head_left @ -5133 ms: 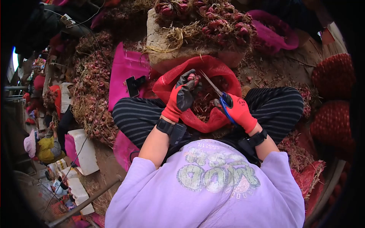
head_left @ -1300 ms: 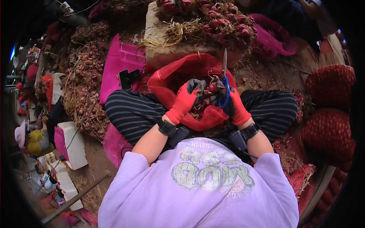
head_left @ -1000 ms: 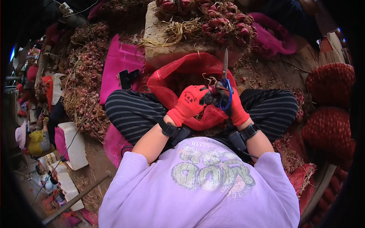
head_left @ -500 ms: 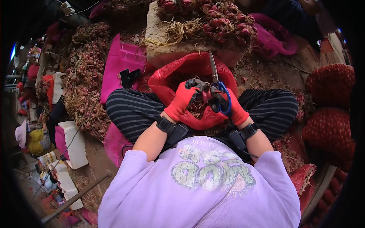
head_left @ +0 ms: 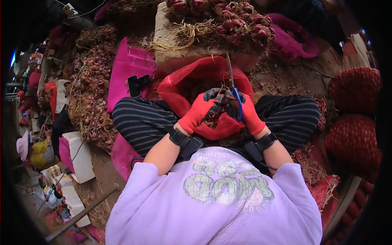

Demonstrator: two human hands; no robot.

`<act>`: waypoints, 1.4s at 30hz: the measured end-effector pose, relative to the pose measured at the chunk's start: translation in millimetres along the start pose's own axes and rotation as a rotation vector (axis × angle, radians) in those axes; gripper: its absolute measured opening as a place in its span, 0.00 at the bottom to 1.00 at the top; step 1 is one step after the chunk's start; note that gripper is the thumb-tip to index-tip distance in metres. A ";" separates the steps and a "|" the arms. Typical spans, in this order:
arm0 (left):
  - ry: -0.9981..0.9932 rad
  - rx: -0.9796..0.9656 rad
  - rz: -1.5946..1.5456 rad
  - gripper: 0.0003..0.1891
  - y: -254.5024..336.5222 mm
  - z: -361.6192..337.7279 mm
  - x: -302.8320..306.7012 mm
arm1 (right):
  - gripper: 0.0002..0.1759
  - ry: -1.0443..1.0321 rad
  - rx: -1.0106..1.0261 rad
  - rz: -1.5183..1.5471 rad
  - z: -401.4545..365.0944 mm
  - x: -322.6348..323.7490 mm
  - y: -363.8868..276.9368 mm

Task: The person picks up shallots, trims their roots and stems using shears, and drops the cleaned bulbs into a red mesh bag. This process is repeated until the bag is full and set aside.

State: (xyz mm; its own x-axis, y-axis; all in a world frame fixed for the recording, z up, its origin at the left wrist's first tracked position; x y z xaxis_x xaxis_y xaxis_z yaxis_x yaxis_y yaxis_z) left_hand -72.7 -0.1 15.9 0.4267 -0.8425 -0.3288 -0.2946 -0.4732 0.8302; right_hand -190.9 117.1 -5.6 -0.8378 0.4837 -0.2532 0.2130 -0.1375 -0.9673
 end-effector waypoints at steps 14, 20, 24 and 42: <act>0.042 0.091 -0.340 0.20 13.3 -8.2 51.2 | 0.13 -0.226 -0.392 -0.007 -15.5 9.8 -56.2; -0.050 0.088 -0.288 0.17 -3.1 0.6 57.5 | 0.09 -0.189 -0.225 -0.097 -14.3 4.0 -56.9; -0.174 0.268 -0.593 0.19 5.6 -0.8 54.2 | 0.09 -0.070 -0.220 -0.149 -13.6 6.6 -55.7; -0.456 0.274 -1.167 0.10 -48.7 6.1 28.3 | 0.24 -0.027 0.145 -0.024 0.8 -25.2 -39.2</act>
State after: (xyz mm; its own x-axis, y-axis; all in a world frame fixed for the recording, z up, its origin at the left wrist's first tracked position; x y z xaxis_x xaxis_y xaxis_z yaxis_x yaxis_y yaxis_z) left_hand -51.5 -2.5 -36.6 0.2360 0.1200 -0.9643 -0.1346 -0.9787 -0.1548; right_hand -178.6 109.6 38.8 -0.8556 0.4651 -0.2273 0.1190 -0.2506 -0.9607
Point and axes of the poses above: each hand's wrist, its own z-axis towards the middle knuckle, its own x-axis out of the back of the hand, y = z × x, the point moved 2 cm from there along z, towards the middle knuckle, and after that the axes turned 12 degrees about x, right-handed, at the moved point
